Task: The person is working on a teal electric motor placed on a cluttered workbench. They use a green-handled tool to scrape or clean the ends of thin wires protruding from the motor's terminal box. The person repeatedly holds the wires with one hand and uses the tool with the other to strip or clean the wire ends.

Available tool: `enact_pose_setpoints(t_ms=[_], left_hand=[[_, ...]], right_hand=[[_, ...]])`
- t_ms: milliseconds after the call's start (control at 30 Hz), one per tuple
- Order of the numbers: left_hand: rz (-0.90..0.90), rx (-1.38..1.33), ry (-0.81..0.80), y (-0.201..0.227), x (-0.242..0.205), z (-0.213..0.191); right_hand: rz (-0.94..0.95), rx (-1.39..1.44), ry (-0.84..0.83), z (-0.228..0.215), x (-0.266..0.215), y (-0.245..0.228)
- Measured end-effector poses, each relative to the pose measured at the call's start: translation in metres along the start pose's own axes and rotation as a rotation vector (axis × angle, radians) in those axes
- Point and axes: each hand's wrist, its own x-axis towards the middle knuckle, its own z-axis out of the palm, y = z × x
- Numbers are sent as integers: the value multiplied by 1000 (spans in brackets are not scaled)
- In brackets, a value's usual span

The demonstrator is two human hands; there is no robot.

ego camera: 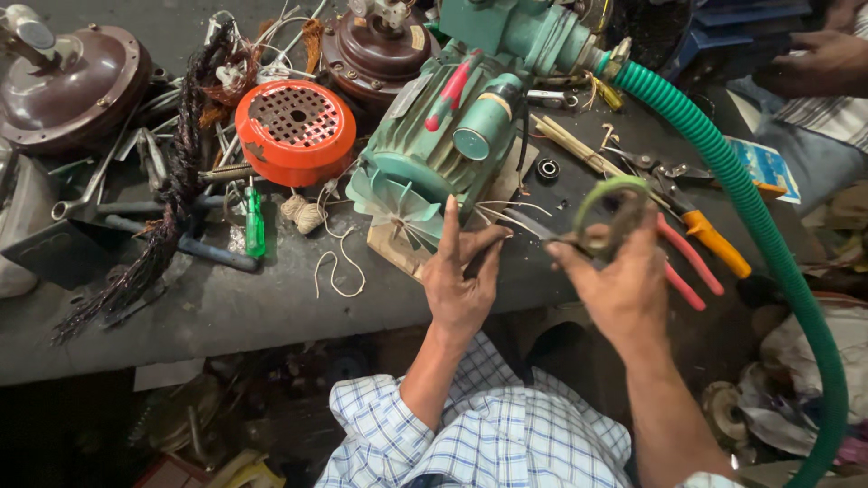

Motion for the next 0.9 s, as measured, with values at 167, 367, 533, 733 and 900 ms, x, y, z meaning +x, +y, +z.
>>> enact_pose_setpoints(t_ms=[167, 367, 533, 733, 900], left_hand=[[-52, 4, 7, 0, -2, 0], [-53, -97, 13, -1, -2, 0], [-67, -157, 24, 0, -5, 3], [-64, -103, 19, -3, -6, 2], [-63, -86, 14, -3, -4, 1]], right_hand=[[-274, -103, 44, 22, 7, -12], [-544, -138, 19, 17, 15, -8], [-724, -139, -146, -5, 26, 1], [-771, -356, -56, -31, 38, -12], [-876, -221, -138, -12, 53, 2]])
